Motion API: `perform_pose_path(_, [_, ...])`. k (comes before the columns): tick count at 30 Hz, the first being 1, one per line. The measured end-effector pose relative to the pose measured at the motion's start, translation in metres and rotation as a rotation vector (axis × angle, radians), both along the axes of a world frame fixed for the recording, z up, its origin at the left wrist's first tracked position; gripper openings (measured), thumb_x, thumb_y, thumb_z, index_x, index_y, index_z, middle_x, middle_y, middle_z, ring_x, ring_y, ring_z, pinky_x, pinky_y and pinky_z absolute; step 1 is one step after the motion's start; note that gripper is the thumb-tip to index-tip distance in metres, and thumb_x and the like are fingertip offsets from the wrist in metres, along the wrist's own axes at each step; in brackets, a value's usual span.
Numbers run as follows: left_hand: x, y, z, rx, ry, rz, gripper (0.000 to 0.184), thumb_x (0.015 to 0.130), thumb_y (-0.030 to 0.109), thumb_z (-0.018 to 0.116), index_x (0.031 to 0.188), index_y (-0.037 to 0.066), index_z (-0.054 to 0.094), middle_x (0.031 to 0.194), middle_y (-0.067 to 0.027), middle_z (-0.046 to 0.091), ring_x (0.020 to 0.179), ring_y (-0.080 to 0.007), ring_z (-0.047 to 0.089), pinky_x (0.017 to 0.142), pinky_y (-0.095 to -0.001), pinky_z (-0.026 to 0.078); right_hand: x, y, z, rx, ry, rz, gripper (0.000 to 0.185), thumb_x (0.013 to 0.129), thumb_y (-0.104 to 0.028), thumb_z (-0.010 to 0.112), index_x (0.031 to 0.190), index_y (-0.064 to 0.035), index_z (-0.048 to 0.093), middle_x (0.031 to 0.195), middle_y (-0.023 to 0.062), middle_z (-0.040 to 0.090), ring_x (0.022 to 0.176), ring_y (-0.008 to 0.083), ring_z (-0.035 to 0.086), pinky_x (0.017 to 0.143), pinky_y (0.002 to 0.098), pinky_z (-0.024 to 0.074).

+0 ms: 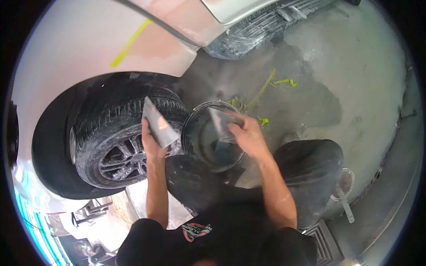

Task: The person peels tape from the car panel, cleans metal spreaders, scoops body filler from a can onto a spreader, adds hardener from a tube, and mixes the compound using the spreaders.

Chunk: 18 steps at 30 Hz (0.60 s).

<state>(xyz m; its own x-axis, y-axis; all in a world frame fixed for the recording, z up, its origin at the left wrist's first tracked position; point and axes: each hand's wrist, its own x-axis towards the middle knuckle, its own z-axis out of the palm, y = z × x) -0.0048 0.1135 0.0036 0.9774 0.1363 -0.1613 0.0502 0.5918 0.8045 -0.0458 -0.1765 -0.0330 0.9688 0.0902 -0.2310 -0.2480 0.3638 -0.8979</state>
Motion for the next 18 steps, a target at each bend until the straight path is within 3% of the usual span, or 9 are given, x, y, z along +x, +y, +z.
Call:
perform_pose_path(2, [0.000, 0.003, -0.004, -0.071, 0.016, 0.115, 0.039, 0.106, 0.042, 0.048, 0.123, 0.009, 0.059, 0.094, -0.0032, 0.064, 0.080, -0.0149, 0.062, 0.068, -0.0305, 0.054, 0.033, 0.018, -0.010, -0.204, -0.071, 0.033, 0.064, 0.085, -0.008, 0.064, 0.145, 0.0042, 0.046, 0.107, 0.0086, 0.069, 0.088, 0.0107, 0.066, 0.079, 0.0236, 0.0522])
perform_pose_path(3, [-0.006, 0.001, 0.000, -0.180, -0.040, 0.070, 0.035, 0.106, 0.041, 0.048, 0.110, 0.009, 0.061, 0.076, 0.0009, 0.053, 0.062, -0.0097, 0.047, 0.051, -0.0247, 0.041, 0.052, 0.030, -0.019, -0.260, -0.194, 0.006, 0.070, 0.083, -0.010, 0.066, 0.148, 0.0036, 0.043, 0.108, 0.0096, 0.069, 0.086, 0.0111, 0.065, 0.078, 0.0244, 0.0520])
perform_pose_path(4, [-0.007, 0.013, -0.009, -0.347, -0.166, -0.097, 0.035, 0.107, 0.038, 0.048, 0.105, 0.007, 0.064, 0.072, 0.0021, 0.045, 0.059, -0.0086, 0.038, 0.050, -0.0240, 0.032, 0.072, 0.044, -0.029, -0.311, -0.320, -0.021, 0.076, 0.081, -0.011, 0.067, 0.150, 0.0030, 0.039, 0.108, 0.0106, 0.069, 0.084, 0.0115, 0.064, 0.077, 0.0252, 0.0518])
perform_pose_path(7, [-0.005, 0.024, -0.013, -0.436, -0.243, -0.170, 0.029, 0.105, 0.030, 0.052, 0.105, 0.005, 0.067, 0.074, 0.0025, 0.048, 0.062, -0.0080, 0.043, 0.054, -0.0241, 0.037, 0.114, 0.072, -0.020, -0.236, -0.334, 0.031, 0.088, 0.079, -0.018, 0.072, 0.155, 0.0025, 0.031, 0.117, 0.0161, 0.066, 0.080, 0.0137, 0.059, 0.075, 0.0280, 0.0506])
perform_pose_path(10, [-0.005, 0.024, -0.013, -0.454, -0.175, -0.046, 0.038, 0.107, 0.038, 0.046, 0.097, 0.007, 0.066, 0.070, 0.0023, 0.047, 0.057, -0.0075, 0.040, 0.049, -0.0231, 0.034, 0.154, 0.104, -0.031, -0.239, -0.447, -0.088, 0.099, 0.078, -0.024, 0.078, 0.156, 0.0043, 0.024, 0.122, 0.0196, 0.063, 0.076, 0.0153, 0.054, 0.073, 0.0296, 0.0489])
perform_pose_path(15, [-0.001, 0.030, -0.020, -0.491, -0.249, -0.138, 0.023, 0.103, 0.024, 0.054, 0.107, 0.006, 0.068, 0.078, 0.0013, 0.057, 0.066, -0.0095, 0.053, 0.060, -0.0255, 0.042, 0.176, 0.115, -0.026, -0.057, -0.332, -0.036, 0.113, 0.076, -0.031, 0.083, 0.156, 0.0089, 0.014, 0.124, 0.0214, 0.063, 0.077, 0.0161, 0.056, 0.073, 0.0294, 0.0491])
perform_pose_path(18, [0.004, 0.031, -0.021, -0.531, -0.253, -0.211, 0.016, 0.096, 0.016, 0.064, 0.108, 0.006, 0.069, 0.080, 0.0016, 0.060, 0.067, -0.0093, 0.055, 0.062, -0.0253, 0.042, 0.187, 0.125, -0.034, -0.027, -0.351, -0.046, 0.115, 0.075, -0.030, 0.084, 0.156, 0.0092, 0.012, 0.122, 0.0212, 0.064, 0.078, 0.0163, 0.057, 0.072, 0.0293, 0.0491])
